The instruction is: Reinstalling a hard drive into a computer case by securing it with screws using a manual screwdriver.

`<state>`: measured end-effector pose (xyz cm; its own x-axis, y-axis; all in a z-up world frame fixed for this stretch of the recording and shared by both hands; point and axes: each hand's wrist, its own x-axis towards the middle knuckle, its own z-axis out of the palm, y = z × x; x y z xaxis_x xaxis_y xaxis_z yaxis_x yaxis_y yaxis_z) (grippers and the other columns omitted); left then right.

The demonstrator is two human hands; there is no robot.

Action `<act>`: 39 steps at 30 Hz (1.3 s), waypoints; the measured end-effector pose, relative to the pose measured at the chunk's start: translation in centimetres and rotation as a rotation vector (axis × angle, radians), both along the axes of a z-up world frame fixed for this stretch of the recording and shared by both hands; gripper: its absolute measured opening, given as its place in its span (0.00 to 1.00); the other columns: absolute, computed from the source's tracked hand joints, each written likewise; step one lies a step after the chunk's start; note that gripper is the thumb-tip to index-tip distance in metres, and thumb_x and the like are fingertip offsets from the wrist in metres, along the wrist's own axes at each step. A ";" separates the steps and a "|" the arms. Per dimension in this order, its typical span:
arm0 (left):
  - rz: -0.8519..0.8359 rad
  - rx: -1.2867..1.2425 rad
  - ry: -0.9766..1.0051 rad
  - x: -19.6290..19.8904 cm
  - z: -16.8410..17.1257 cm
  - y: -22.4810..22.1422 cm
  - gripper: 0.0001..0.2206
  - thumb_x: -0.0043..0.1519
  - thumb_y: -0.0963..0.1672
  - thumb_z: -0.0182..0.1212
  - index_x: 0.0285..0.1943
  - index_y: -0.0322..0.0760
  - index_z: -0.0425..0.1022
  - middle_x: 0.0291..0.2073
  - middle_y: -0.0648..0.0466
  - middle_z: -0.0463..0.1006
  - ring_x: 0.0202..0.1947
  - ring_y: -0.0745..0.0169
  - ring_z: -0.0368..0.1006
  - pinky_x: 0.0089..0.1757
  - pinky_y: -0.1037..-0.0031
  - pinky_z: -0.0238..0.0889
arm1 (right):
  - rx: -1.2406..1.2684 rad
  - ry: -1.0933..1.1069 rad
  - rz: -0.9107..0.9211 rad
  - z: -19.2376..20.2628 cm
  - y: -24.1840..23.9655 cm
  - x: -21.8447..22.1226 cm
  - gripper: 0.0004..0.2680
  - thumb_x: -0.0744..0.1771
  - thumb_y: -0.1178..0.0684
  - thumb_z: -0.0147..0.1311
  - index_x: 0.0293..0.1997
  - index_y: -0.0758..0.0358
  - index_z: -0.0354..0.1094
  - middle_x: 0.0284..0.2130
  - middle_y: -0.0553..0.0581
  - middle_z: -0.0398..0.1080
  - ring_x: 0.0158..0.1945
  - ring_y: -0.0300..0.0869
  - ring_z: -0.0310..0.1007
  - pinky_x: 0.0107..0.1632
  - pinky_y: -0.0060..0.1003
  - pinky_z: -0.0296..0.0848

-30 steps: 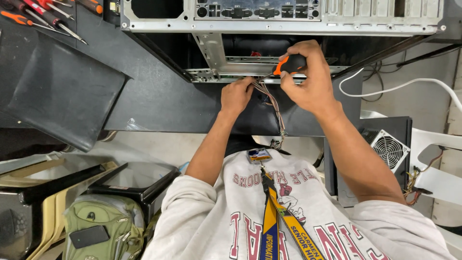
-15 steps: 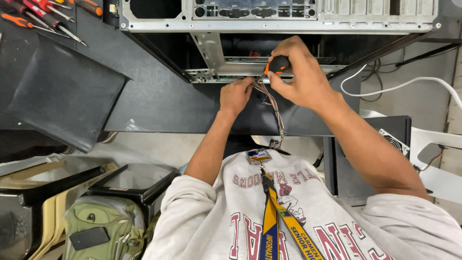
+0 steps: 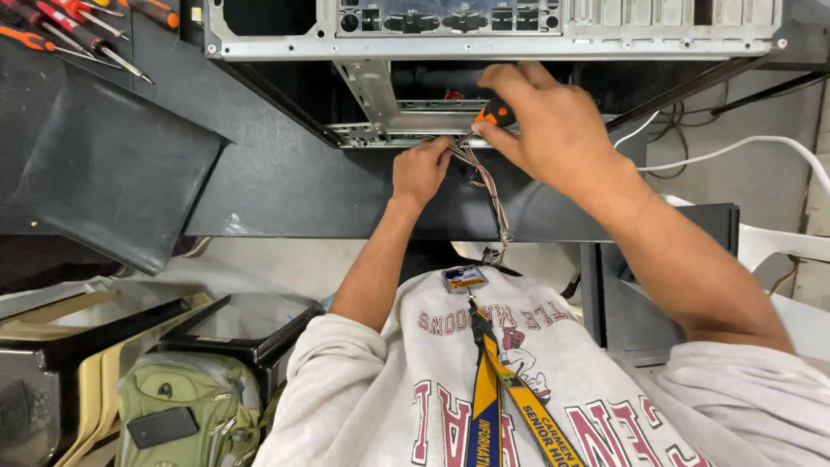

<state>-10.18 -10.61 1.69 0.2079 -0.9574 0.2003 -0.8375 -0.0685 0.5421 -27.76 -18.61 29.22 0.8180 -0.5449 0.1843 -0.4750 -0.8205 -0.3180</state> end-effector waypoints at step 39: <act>0.030 0.056 -0.033 -0.1 -0.3 -0.3 0.09 0.65 0.46 0.60 0.52 0.54 0.80 0.28 0.57 0.82 0.27 0.50 0.78 0.27 0.59 0.65 | -0.234 0.446 0.166 1.7 -0.3 2.1 0.20 0.62 0.56 0.52 0.62 0.51 0.67 0.51 0.66 0.67 0.46 0.62 0.74 0.42 0.54 0.75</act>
